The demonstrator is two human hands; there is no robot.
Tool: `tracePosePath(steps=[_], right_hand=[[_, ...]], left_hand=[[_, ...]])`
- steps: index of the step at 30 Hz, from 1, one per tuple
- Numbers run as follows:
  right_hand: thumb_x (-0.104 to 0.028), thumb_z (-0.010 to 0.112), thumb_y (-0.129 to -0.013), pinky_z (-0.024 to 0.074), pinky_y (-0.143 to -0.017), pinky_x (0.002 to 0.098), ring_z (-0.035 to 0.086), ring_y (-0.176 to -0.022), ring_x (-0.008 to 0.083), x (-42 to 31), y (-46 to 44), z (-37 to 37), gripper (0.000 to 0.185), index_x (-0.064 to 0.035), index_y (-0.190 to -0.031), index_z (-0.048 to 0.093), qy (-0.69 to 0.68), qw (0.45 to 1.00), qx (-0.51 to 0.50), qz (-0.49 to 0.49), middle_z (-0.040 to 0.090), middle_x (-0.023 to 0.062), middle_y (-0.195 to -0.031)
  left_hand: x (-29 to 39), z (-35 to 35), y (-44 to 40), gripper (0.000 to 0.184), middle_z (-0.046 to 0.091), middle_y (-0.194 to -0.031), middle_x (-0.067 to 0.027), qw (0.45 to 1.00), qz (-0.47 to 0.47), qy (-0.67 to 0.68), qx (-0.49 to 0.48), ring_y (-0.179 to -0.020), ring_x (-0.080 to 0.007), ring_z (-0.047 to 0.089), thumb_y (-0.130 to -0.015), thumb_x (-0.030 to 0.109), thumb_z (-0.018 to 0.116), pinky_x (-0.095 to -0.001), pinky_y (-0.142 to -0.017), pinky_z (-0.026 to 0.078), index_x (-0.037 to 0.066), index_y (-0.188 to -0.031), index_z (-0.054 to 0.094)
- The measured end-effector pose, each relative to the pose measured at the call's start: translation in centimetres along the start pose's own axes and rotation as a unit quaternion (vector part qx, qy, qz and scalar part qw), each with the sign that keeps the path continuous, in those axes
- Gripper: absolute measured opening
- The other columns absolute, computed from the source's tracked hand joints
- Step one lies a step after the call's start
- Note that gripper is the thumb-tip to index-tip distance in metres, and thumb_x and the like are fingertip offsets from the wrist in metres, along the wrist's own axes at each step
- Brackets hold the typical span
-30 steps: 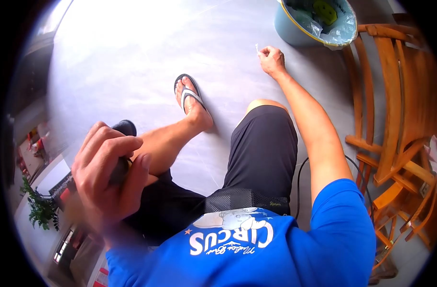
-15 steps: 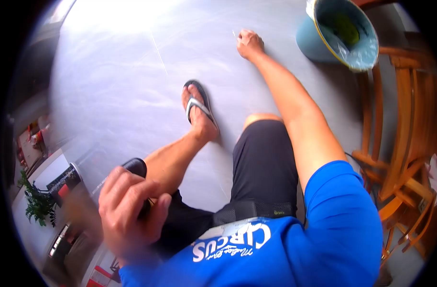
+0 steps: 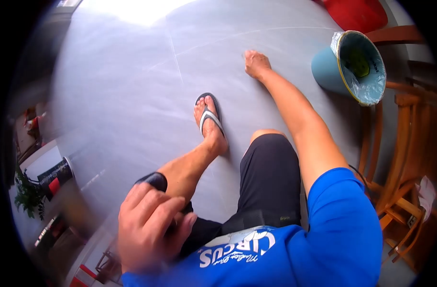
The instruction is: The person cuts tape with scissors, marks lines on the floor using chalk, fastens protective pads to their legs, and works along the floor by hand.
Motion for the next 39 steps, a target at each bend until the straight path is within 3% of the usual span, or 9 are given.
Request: tracePosePath(steps=[5,10,13,15,17,20,24,33,39], right_hand=[[-0.004,0.054,-0.079,0.0529,-0.081,0.0496,0.065,-0.096,0.0364,-4.8,7.5,3.1,0.015,-0.0069,-0.094,0.055,0.025,0.990,-0.054,-0.127,0.067,0.0159,-0.095],[-0.003,0.054,-0.077,0.0541,-0.079,0.0493,0.066,-0.096,0.0389,-2.8,11.4,3.5,0.016,-0.0031,-0.092,0.061,0.057,0.983,-0.132,-0.116,0.069,0.0192,-0.096],[-0.005,0.059,-0.078,0.0551,-0.074,0.0454,0.069,-0.084,0.0344,0.0,11.6,4.4,0.015,0.0001,-0.088,0.068,0.038,0.967,-0.227,-0.109,0.071,0.0178,-0.088],[-0.007,0.064,-0.079,0.0546,-0.069,0.0406,0.067,-0.074,0.0271,2.1,11.3,1.7,0.012,0.0010,-0.086,0.070,-0.181,0.969,-0.169,0.017,0.071,0.0143,-0.082],[-0.012,0.074,-0.081,0.0490,-0.058,0.0289,0.059,-0.063,0.0128,3.2,11.1,-1.3,0.014,0.0003,-0.086,0.069,-0.381,0.906,-0.137,0.123,0.067,0.0058,-0.076],[-0.012,0.071,-0.086,0.0422,-0.052,0.0236,0.056,-0.060,0.0100,1.4,11.2,-4.0,0.011,-0.0011,-0.088,0.068,-0.545,0.813,-0.132,0.160,0.064,0.0032,-0.073],[-0.012,0.072,-0.089,0.0391,-0.049,0.0216,0.054,-0.059,0.0084,-2.2,11.0,-5.1,0.010,-0.0030,-0.089,0.067,-0.634,0.749,-0.143,0.126,0.062,0.0018,-0.073],[-0.012,0.070,-0.091,0.0397,-0.051,0.0209,0.055,-0.062,0.0069,-5.8,11.3,-6.5,0.008,-0.0039,-0.092,0.067,-0.660,0.723,-0.168,0.114,0.063,0.0008,-0.076],[-0.010,0.069,-0.092,0.0397,-0.052,0.0207,0.055,-0.063,0.0085,-8.4,12.1,-11.9,0.008,-0.0030,-0.093,0.067,-0.687,0.690,-0.162,0.157,0.063,0.0019,-0.077]], left_hand=[[1.9,-0.5,0.1,0.021,0.052,-0.075,-0.0075,0.999,0.036,-0.016,-0.002,-0.071,-0.0241,0.054,-0.077,0.014,0.078,-0.0373,-0.065,0.044,0.002,-0.084,0.063],[3.4,-0.6,0.2,0.024,0.056,-0.077,-0.0078,0.997,0.074,-0.035,0.014,-0.071,-0.0255,0.057,-0.072,0.013,0.082,-0.0373,-0.061,0.046,0.004,-0.087,0.065],[4.5,-0.3,0.0,0.023,0.055,-0.077,-0.0078,0.995,0.098,-0.023,0.005,-0.071,-0.0256,0.056,-0.075,0.014,0.081,-0.0379,-0.062,0.045,0.004,-0.085,0.063],[5.9,-0.2,-0.2,0.023,0.053,-0.077,-0.0073,0.993,0.114,-0.031,0.008,-0.072,-0.0248,0.056,-0.076,0.015,0.080,-0.0379,-0.063,0.045,0.005,-0.083,0.061],[6.6,0.6,-0.5,0.023,0.052,-0.077,-0.0071,0.991,0.129,-0.030,-0.008,-0.074,-0.0244,0.056,-0.077,0.016,0.080,-0.0372,-0.066,0.045,0.005,-0.082,0.060],[7.7,1.4,-1.0,0.023,0.052,-0.078,-0.0071,0.987,0.149,-0.046,-0.034,-0.078,-0.0236,0.055,-0.079,0.019,0.078,-0.0359,-0.071,0.046,0.006,-0.081,0.059],[8.9,3.1,-1.5,0.021,0.052,-0.078,-0.0071,0.980,0.181,-0.034,-0.073,-0.078,-0.0224,0.055,-0.083,0.019,0.074,-0.0347,-0.071,0.045,0.004,-0.083,0.060],[9.9,5.9,-2.7,0.015,0.054,-0.075,-0.0080,0.950,0.259,-0.042,-0.168,-0.071,-0.0208,0.057,-0.080,0.016,0.061,-0.0338,-0.063,0.043,0.001,-0.083,0.059],[7.6,6.5,-5.6,0.015,0.059,-0.066,-0.0100,0.965,0.204,-0.005,-0.163,-0.060,-0.0266,0.063,-0.080,0.015,0.062,-0.0383,-0.056,0.048,0.002,-0.077,0.057]])
Point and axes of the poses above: each hand's wrist, its own y-axis away from the middle knuckle, its own z-axis out of the palm, x = y × z, the point moved 10 cm from there along -y, towards the middle knuckle
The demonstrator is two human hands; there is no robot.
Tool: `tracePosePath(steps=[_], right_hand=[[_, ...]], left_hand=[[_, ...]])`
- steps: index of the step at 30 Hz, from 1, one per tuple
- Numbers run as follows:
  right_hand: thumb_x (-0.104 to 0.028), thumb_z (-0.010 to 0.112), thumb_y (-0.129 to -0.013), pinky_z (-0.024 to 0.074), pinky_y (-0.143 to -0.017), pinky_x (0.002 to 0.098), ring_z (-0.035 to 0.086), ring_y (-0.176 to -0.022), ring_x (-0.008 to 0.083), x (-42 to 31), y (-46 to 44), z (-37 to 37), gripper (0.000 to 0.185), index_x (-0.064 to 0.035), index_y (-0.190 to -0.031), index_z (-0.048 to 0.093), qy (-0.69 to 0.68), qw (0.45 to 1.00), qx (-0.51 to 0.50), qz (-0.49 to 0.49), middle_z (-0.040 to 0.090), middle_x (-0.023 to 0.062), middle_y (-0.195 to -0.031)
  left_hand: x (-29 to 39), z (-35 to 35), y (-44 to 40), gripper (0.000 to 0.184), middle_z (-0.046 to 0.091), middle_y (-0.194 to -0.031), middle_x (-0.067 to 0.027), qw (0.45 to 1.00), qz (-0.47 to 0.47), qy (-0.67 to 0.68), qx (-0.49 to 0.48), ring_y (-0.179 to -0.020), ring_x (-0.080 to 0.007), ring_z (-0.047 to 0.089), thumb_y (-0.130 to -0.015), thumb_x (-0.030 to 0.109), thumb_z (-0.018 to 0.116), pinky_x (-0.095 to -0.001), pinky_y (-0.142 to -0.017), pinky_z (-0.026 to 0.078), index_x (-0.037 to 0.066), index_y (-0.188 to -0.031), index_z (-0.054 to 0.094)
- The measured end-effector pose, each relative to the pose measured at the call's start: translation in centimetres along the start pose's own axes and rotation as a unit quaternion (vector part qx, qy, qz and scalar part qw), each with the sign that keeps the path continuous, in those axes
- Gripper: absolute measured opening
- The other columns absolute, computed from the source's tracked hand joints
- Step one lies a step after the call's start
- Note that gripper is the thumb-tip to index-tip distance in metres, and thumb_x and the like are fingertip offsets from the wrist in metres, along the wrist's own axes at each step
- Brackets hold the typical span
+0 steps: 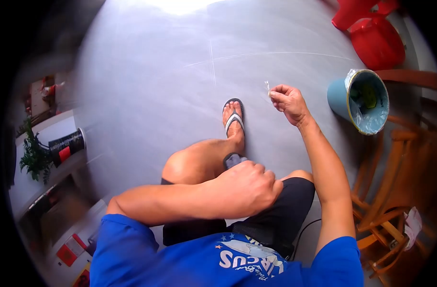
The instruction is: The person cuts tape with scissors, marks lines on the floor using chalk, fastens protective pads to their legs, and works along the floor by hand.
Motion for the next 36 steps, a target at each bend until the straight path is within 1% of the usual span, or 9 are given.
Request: tracePosePath(steps=[4,10,14,18,21,22,28,31,36], right_hand=[[-0.010,0.069,-0.092,0.0394,-0.052,0.0214,0.055,-0.063,0.0089,-2.9,2.0,3.4,0.008,-0.0028,-0.093,0.066,0.014,0.999,0.012,0.032,0.063,0.0026,-0.077],[-0.010,0.070,-0.091,0.0392,-0.051,0.0215,0.054,-0.061,0.0084,-7.6,4.8,9.0,0.010,-0.0013,-0.093,0.065,0.071,0.994,0.003,0.086,0.062,0.0030,-0.076],[-0.010,0.070,-0.091,0.0383,-0.050,0.0206,0.051,-0.058,0.0077,-10.7,6.4,10.6,0.011,-0.0014,-0.092,0.064,0.132,0.983,0.013,0.124,0.060,0.0021,-0.073],[-0.008,0.070,-0.090,0.0386,-0.049,0.0203,0.052,-0.057,0.0076,-14.6,6.5,13.9,0.009,-0.0018,-0.091,0.064,0.186,0.967,0.015,0.171,0.060,0.0021,-0.073],[-0.007,0.070,-0.090,0.0389,-0.049,0.0202,0.053,-0.057,0.0075,-17.0,5.8,16.6,0.008,-0.0020,-0.090,0.064,0.233,0.952,0.016,0.199,0.061,0.0024,-0.073],[-0.007,0.070,-0.089,0.0390,-0.049,0.0201,0.054,-0.058,0.0075,-17.9,5.1,17.6,0.008,-0.0020,-0.090,0.064,0.253,0.945,0.010,0.207,0.061,0.0025,-0.073],[-0.010,0.070,-0.087,0.0422,-0.049,0.0241,0.056,-0.058,0.0094,-20.5,-7.3,23.5,0.011,0.0004,-0.086,0.067,0.407,0.898,-0.029,0.166,0.063,0.0031,-0.069],[-0.010,0.071,-0.084,0.0458,-0.054,0.0267,0.059,-0.062,0.0113,-19.3,-16.5,24.5,0.011,0.0005,-0.085,0.068,0.446,0.884,-0.041,0.138,0.064,0.0039,-0.071],[-0.015,0.071,-0.083,0.0527,-0.063,0.0309,0.065,-0.066,0.0150,-16.4,-31.5,27.5,0.019,0.0039,-0.083,0.072,0.523,0.850,-0.048,0.033,0.069,0.0087,-0.072]], left_hand=[[-1.7,-0.8,-0.8,0.012,0.065,-0.066,-0.0148,0.997,-0.039,0.061,0.041,-0.060,-0.0291,0.068,-0.080,0.013,0.062,-0.0420,-0.054,0.052,0.002,-0.077,0.060],[-6.2,0.9,0.1,0.010,0.069,-0.072,-0.0196,0.983,-0.128,0.130,0.030,-0.067,-0.0346,0.070,-0.080,0.012,0.062,-0.0474,-0.059,0.054,0.002,-0.079,0.062],[-9.9,1.9,2.8,0.009,0.066,-0.072,-0.0175,0.956,-0.211,0.161,0.120,-0.069,-0.0372,0.068,-0.084,0.011,0.059,-0.0488,-0.062,0.053,0.002,-0.082,0.058],[-13.2,-4.1,10.2,0.011,0.059,-0.071,-0.0145,0.892,-0.289,0.150,0.315,-0.072,-0.0346,0.062,-0.084,0.009,0.063,-0.0449,-0.067,0.051,0.003,-0.080,0.055],[-14.3,-8.4,15.6,0.009,0.059,-0.076,-0.0146,0.837,-0.370,0.131,0.382,-0.077,-0.0344,0.062,-0.082,0.010,0.063,-0.0450,-0.070,0.050,0.004,-0.082,0.055],[-14.7,-9.4,17.1,0.011,0.060,-0.081,-0.0164,0.820,-0.415,0.141,0.368,-0.082,-0.0345,0.062,-0.081,0.012,0.064,-0.0455,-0.074,0.050,0.005,-0.082,0.056],[-16.3,-4.4,22.2,0.017,0.060,-0.086,-0.0183,0.719,-0.575,0.173,0.349,-0.086,-0.0369,0.061,-0.082,0.017,0.067,-0.0493,-0.077,0.050,0.002,-0.082,0.059],[-18.0,-2.4,22.7,0.016,0.060,-0.086,-0.0160,0.643,-0.662,0.197,0.331,-0.087,-0.0372,0.061,-0.083,0.018,0.067,-0.0493,-0.076,0.049,0.004,-0.083,0.060],[-19.5,-3.1,25.0,0.014,0.060,-0.086,-0.0134,0.571,-0.718,0.207,0.339,-0.086,-0.0372,0.059,-0.083,0.018,0.068,-0.0488,-0.076,0.048,0.006,-0.083,0.059]])
Point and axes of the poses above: each hand's wrist, its own y-axis away from the middle knuckle, its own z-axis out of the palm, x = y × z, the point moved 10 cm from there along -y, towards the middle knuckle
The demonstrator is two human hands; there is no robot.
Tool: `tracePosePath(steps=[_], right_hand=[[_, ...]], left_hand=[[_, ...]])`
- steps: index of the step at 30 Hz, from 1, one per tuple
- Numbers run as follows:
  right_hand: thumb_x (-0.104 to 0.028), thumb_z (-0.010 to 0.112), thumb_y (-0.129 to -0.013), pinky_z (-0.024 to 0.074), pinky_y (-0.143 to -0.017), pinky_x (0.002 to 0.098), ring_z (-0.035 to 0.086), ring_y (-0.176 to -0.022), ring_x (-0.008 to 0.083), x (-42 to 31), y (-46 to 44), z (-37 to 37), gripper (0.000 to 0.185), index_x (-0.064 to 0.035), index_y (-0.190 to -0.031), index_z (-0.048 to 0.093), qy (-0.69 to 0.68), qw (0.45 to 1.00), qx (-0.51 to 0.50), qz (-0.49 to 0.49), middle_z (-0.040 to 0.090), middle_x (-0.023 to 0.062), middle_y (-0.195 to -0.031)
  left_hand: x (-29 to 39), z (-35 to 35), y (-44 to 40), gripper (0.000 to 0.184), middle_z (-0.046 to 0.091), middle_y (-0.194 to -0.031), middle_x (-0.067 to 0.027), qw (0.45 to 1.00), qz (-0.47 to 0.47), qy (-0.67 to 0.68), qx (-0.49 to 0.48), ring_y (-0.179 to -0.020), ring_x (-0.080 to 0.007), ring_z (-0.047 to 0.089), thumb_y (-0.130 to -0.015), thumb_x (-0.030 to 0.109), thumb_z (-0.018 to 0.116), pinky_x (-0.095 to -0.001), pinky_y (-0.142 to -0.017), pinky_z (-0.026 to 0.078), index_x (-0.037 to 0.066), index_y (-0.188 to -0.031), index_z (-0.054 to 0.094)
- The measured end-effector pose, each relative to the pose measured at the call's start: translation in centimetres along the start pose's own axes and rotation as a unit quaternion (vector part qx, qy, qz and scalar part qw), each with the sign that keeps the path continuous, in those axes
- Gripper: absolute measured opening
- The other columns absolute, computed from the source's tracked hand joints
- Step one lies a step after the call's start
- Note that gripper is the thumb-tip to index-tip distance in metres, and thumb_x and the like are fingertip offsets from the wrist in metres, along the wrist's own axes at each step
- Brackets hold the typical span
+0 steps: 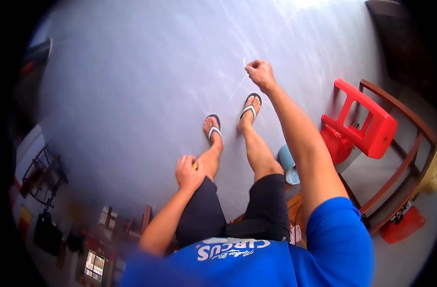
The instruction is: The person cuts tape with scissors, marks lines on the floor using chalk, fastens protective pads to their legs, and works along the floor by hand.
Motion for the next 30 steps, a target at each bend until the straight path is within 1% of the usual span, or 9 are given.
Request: tracePosePath(steps=[7,11,15,16,19,23,26,29,30], right_hand=[[-0.020,0.067,-0.082,0.0563,-0.082,0.0400,0.072,-0.086,0.0335,-0.6,-15.7,2.7,0.024,0.0002,-0.091,0.076,0.206,0.970,0.075,-0.102,0.074,0.0210,-0.087],[-0.025,0.070,-0.084,0.0546,-0.087,0.0395,0.072,-0.091,0.0324,0.1,-21.6,5.9,0.029,0.0005,-0.095,0.076,0.262,0.957,0.064,-0.109,0.074,0.0220,-0.092],[-0.023,0.061,-0.083,0.0548,-0.089,0.0443,0.070,-0.092,0.0412,2.7,-27.9,9.0,0.028,-0.0002,-0.090,0.076,0.279,0.947,0.069,-0.141,0.072,0.0258,-0.090],[-0.019,0.053,-0.092,0.0499,-0.091,0.0521,0.064,-0.092,0.0438,2.5,-27.9,9.9,0.029,0.0046,-0.098,0.069,0.338,0.920,0.086,-0.181,0.070,0.0265,-0.098],[-0.026,0.054,-0.095,0.0523,-0.092,0.0487,0.066,-0.099,0.0412,3.9,-30.9,11.8,0.036,0.0057,-0.101,0.071,0.459,0.879,0.009,-0.127,0.070,0.0264,-0.105],[-0.017,0.057,-0.082,0.0545,-0.090,0.0451,0.069,-0.093,0.0430,5.1,-30.9,12.9,0.027,0.0018,-0.089,0.075,0.409,0.894,0.056,-0.175,0.072,0.0272,-0.091],[-0.013,0.052,-0.080,0.0522,-0.093,0.0486,0.066,-0.100,0.0475,4.8,-27.2,12.8,0.029,0.0045,-0.090,0.073,0.320,0.935,0.051,-0.146,0.069,0.0311,-0.099],[-0.012,0.051,-0.080,0.0507,-0.095,0.0503,0.064,-0.104,0.0490,6.1,-26.8,14.5,0.030,0.0046,-0.093,0.073,0.365,0.918,0.001,-0.158,0.068,0.0325,-0.101],[-0.013,0.055,-0.081,0.0524,-0.090,0.0470,0.065,-0.097,0.0433,7.0,-27.0,14.2,0.027,0.0046,-0.093,0.073,0.315,0.940,-0.027,-0.132,0.069,0.0288,-0.098]], left_hand=[[-5.7,-1.5,0.2,0.009,0.061,-0.087,-0.0176,0.983,-0.136,0.112,0.057,-0.083,-0.0360,0.060,-0.086,0.007,0.064,-0.0441,-0.074,0.048,-0.002,-0.088,0.061],[-7.1,-2.4,0.2,0.007,0.061,-0.085,-0.0158,0.970,-0.186,0.139,0.065,-0.079,-0.0311,0.060,-0.088,0.004,0.062,-0.0400,-0.072,0.048,-0.003,-0.089,0.060],[-8.7,-1.9,0.5,0.006,0.060,-0.085,-0.0133,0.959,-0.214,0.168,0.075,-0.078,-0.0259,0.058,-0.090,0.002,0.060,-0.0362,-0.073,0.048,-0.004,-0.090,0.059],[-8.6,-1.9,0.3,0.005,0.060,-0.086,-0.0122,0.962,-0.204,0.164,0.076,-0.080,-0.0238,0.059,-0.091,0.001,0.058,-0.0348,-0.075,0.048,-0.004,-0.090,0.058],[-8.8,-2.1,0.2,0.005,0.060,-0.088,-0.0122,0.958,-0.225,0.164,0.071,-0.082,-0.0231,0.059,-0.091,0.001,0.058,-0.0342,-0.077,0.048,-0.003,-0.091,0.057],[-8.5,-2.0,-0.5,0.005,0.060,-0.089,-0.0125,0.955,-0.239,0.164,0.061,-0.083,-0.0241,0.059,-0.091,0.002,0.058,-0.0341,-0.078,0.048,-0.003,-0.092,0.058],[-7.8,-2.2,-1.6,0.005,0.061,-0.089,-0.0127,0.963,-0.208,0.164,0.056,-0.082,-0.0241,0.059,-0.091,0.002,0.058,-0.0348,-0.077,0.048,-0.003,-0.091,0.058],[-7.7,-1.6,-2.4,0.005,0.061,-0.087,-0.0137,0.963,-0.201,0.166,0.062,-0.080,-0.0254,0.059,-0.091,0.002,0.058,-0.0359,-0.074,0.048,-0.003,-0.090,0.059],[-7.1,-1.9,-2.7,0.003,0.059,-0.083,-0.0163,0.967,-0.184,0.159,0.077,-0.074,-0.0325,0.058,-0.086,-0.001,0.059,-0.0392,-0.069,0.047,-0.004,-0.087,0.059]])
Point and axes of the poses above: each hand's wrist, its own y-axis away from the middle knuckle, its own z-axis out of the palm, x = y × z, the point moved 10 cm from there along -y, towards the middle knuckle
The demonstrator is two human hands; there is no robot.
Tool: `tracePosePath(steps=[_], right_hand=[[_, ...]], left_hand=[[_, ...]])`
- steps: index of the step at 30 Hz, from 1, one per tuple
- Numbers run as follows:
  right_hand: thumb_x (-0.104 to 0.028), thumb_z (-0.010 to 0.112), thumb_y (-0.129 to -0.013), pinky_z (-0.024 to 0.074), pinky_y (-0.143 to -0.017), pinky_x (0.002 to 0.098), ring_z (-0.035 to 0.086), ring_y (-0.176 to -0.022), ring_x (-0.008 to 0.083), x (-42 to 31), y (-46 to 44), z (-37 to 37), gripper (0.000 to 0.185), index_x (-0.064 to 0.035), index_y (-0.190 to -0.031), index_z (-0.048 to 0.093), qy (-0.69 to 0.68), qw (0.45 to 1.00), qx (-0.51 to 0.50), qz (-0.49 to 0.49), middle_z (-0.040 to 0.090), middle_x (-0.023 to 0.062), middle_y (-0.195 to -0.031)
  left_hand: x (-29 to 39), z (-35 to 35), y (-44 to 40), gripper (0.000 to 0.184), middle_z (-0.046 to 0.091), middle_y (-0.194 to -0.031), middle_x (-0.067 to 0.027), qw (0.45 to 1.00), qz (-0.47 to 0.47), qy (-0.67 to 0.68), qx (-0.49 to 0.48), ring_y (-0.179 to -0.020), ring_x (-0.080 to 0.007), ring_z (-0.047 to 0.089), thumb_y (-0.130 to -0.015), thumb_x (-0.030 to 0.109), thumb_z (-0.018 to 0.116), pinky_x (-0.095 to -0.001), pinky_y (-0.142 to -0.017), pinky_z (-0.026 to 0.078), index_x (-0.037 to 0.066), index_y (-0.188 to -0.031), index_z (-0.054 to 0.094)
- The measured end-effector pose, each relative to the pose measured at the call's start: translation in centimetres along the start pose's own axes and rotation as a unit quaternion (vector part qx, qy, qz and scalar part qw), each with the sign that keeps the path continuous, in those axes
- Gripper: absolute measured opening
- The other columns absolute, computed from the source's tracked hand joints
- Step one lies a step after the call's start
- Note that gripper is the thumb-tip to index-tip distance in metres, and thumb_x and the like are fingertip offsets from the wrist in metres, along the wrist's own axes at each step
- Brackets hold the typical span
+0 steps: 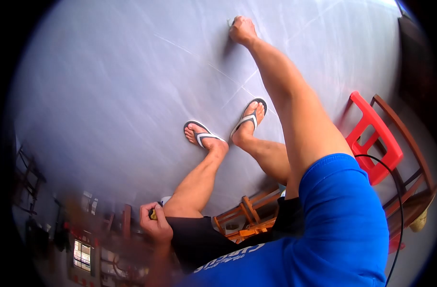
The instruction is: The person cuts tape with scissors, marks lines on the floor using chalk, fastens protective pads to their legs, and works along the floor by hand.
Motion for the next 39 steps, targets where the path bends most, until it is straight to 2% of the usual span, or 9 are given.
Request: tracePosePath(steps=[3,4,10,15,21,26,28,33,39], right_hand=[[-0.016,0.068,-0.085,0.0574,-0.072,0.0368,0.071,-0.077,0.0263,0.5,3.0,0.3,0.023,0.0047,-0.093,0.072,-0.178,0.979,-0.086,0.056,0.073,0.0177,-0.087],[-0.012,0.072,-0.089,0.0507,-0.063,0.0261,0.062,-0.070,0.0121,0.2,4.9,0.4,0.015,0.0034,-0.090,0.071,-0.275,0.945,-0.140,0.105,0.068,0.0066,-0.078],[-0.007,0.064,-0.097,0.0484,-0.067,0.0257,0.060,-0.075,0.0134,-3.6,17.7,-6.0,0.010,0.0005,-0.104,0.062,-0.653,0.705,-0.236,0.142,0.064,0.0069,-0.089],[-0.007,0.062,-0.097,0.0493,-0.068,0.0264,0.060,-0.077,0.0138,-5.5,27.3,-14.0,0.010,0.0010,-0.103,0.063,-0.695,0.674,-0.194,0.158,0.065,0.0069,-0.090],[-0.006,0.066,-0.095,0.0524,-0.068,0.0268,0.064,-0.080,0.0156,-5.2,35.4,-21.5,0.010,0.0009,-0.101,0.065,-0.756,0.630,-0.105,0.142,0.067,0.0086,-0.092],[-0.008,0.068,-0.094,0.0524,-0.069,0.0277,0.065,-0.080,0.0173,-3.5,44.6,-25.6,0.011,0.0004,-0.101,0.066,-0.803,0.586,-0.008,0.109,0.069,0.0094,-0.093],[-0.008,0.068,-0.094,0.0517,-0.069,0.0275,0.065,-0.079,0.0174,-3.1,50.0,-25.0,0.011,-0.0001,-0.101,0.065,-0.816,0.565,0.034,0.119,0.068,0.0094,-0.092],[-0.007,0.067,-0.094,0.0500,-0.067,0.0281,0.063,-0.076,0.0174,1.7,64.3,-23.4,0.009,-0.0005,-0.100,0.064,-0.813,0.545,0.163,0.124,0.067,0.0090,-0.089],[-0.005,0.071,-0.088,0.0470,-0.058,0.0262,0.061,-0.069,0.0147,10.8,86.2,-18.3,0.012,-0.0005,-0.093,0.061,-0.751,0.504,0.355,0.238,0.064,0.0079,-0.082]], left_hand=[[0.9,0.1,0.1,0.004,0.059,-0.083,-0.0162,1.000,-0.008,0.002,0.001,-0.074,-0.0324,0.058,-0.085,0.000,0.060,-0.0389,-0.068,0.047,-0.004,-0.088,0.059],[0.7,0.3,0.3,0.005,0.060,-0.083,-0.0162,1.000,0.001,0.006,-0.006,-0.074,-0.0323,0.059,-0.085,0.001,0.061,-0.0386,-0.066,0.047,-0.004,-0.087,0.060],[3.8,1.3,1.3,0.008,0.062,-0.084,-0.0177,0.998,0.053,-0.023,-0.040,-0.078,-0.0377,0.060,-0.085,0.006,0.064,-0.0448,-0.070,0.048,-0.002,-0.085,0.062],[7.5,4.4,2.8,0.009,0.063,-0.084,-0.0177,0.989,0.102,-0.034,-0.100,-0.082,-0.0383,0.062,-0.084,0.010,0.066,-0.0467,-0.074,0.049,0.001,-0.083,0.063],[12.5,8.9,7.1,0.014,0.063,-0.085,-0.0161,0.947,0.244,-0.122,-0.168,-0.085,-0.0383,0.061,-0.083,0.016,0.066,-0.0496,-0.075,0.048,0.003,-0.081,0.062],[10.1,7.9,8.3,0.016,0.063,-0.085,-0.0165,0.908,0.329,-0.164,-0.200,-0.086,-0.0382,0.060,-0.082,0.019,0.065,-0.0500,-0.077,0.048,0.003,-0.080,0.063],[8.9,5.3,7.7,0.019,0.064,-0.085,-0.0175,0.900,0.341,-0.181,-0.203,-0.085,-0.0381,0.061,-0.082,0.021,0.065,-0.0499,-0.078,0.048,0.003,-0.080,0.063],[2.3,-0.9,3.9,0.026,0.068,-0.086,-0.0239,0.915,0.222,-0.276,-0.195,-0.083,-0.0435,0.065,-0.082,0.022,0.061,-0.0501,-0.079,0.051,-0.004,-0.082,0.065],[-3.4,-7.1,5.7,0.035,0.071,-0.088,-0.0287,0.861,0.262,-0.390,-0.194,-0.088,-0.0447,0.069,-0.077,0.025,0.063,-0.0492,-0.084,0.054,-0.007,-0.089,0.072]])
Point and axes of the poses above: each hand's wrist, its own y-axis away from the middle knuckle, its own z-axis out of the palm, x = y × z, the point moved 10 cm from there along -y, towards the middle knuckle
